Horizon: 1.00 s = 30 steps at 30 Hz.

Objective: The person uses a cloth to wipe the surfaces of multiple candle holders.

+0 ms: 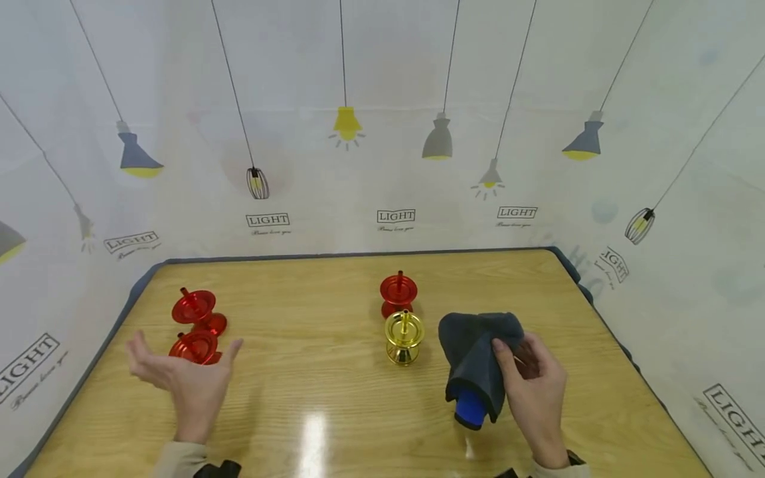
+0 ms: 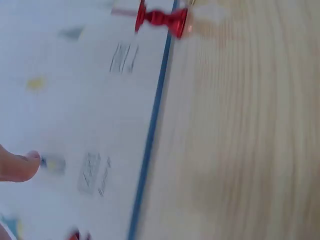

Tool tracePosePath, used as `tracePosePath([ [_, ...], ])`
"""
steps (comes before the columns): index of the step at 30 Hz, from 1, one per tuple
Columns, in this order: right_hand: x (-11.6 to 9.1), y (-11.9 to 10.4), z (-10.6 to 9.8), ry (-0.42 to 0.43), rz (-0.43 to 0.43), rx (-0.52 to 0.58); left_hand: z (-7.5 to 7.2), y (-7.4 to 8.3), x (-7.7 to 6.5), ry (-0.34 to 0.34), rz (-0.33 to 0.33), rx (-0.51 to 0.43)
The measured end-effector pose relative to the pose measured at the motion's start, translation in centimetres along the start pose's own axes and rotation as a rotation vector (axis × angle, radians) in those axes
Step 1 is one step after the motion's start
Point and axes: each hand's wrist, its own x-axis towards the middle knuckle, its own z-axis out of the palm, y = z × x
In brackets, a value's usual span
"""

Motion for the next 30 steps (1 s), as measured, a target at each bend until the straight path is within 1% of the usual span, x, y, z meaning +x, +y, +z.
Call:
tracePosePath([
  [2, 0.0, 0.1, -0.1, 0.004, -0.003, 0.001, -0.8, -1.5, 0.9, -0.001, -0.141, 0.000],
  [4, -0.1, 0.1, -0.1, 0.004, -0.004, 0.005, -0.9, -2.7, 1.3, -0.033, -0.271, -0.048],
  [5, -0.1, 0.2, -0.2, 0.003, -0.009, 0.004, -0.9, -3.2, 1.4, -0.050, -0.318, -0.073],
  [6, -0.1, 0.2, -0.2, 0.003, -0.013, 0.005, -0.7, -3.5, 1.4, -0.062, -0.349, -0.096],
  [7, -0.2, 0.2, -0.2, 0.002, -0.014, 0.008, -0.6, -3.9, 1.4, -0.069, -0.366, -0.118],
  [9, -0.2, 0.2, -0.2, -0.001, -0.016, 0.011, -0.4, -4.4, 1.5, -0.077, -0.382, -0.155],
  [14, -0.5, 0.1, -0.2, -0.014, 0.004, 0.021, -0.5, -5.1, 1.6, -0.111, -0.378, -0.097],
  [16, -0.6, -0.1, -0.1, -0.017, 0.014, 0.025, -0.7, -5.2, 1.7, -0.133, -0.381, -0.042],
  [18, -0.8, -0.2, 0.1, -0.020, 0.003, 0.030, -0.8, -5.0, 1.8, -0.166, -0.388, 0.010],
  [21, -1.2, -0.7, 0.4, -0.034, -0.058, 0.044, -0.9, -4.1, 1.7, -0.243, -0.400, 0.026],
  [23, -1.6, -1.1, 0.8, -0.057, -0.108, 0.065, -0.8, -2.9, 1.6, -0.319, -0.409, 0.014],
  [24, -1.8, -1.4, 1.1, -0.072, -0.127, 0.079, -0.8, -2.1, 1.5, -0.357, -0.396, 0.012],
  [25, -1.9, -1.7, 1.4, -0.090, -0.143, 0.094, -0.7, -1.2, 1.4, -0.384, -0.375, 0.005],
  [27, -2.3, -2.4, 2.3, -0.135, -0.156, 0.128, -0.5, 0.9, 0.9, -0.441, -0.287, -0.005],
  [28, -2.4, -2.7, 2.9, -0.161, -0.151, 0.145, -0.3, 2.0, 0.5, -0.467, -0.229, -0.021],
  [30, -2.6, -3.3, 4.0, -0.212, -0.120, 0.173, -0.1, 4.0, -0.4, -0.502, -0.091, -0.045],
])
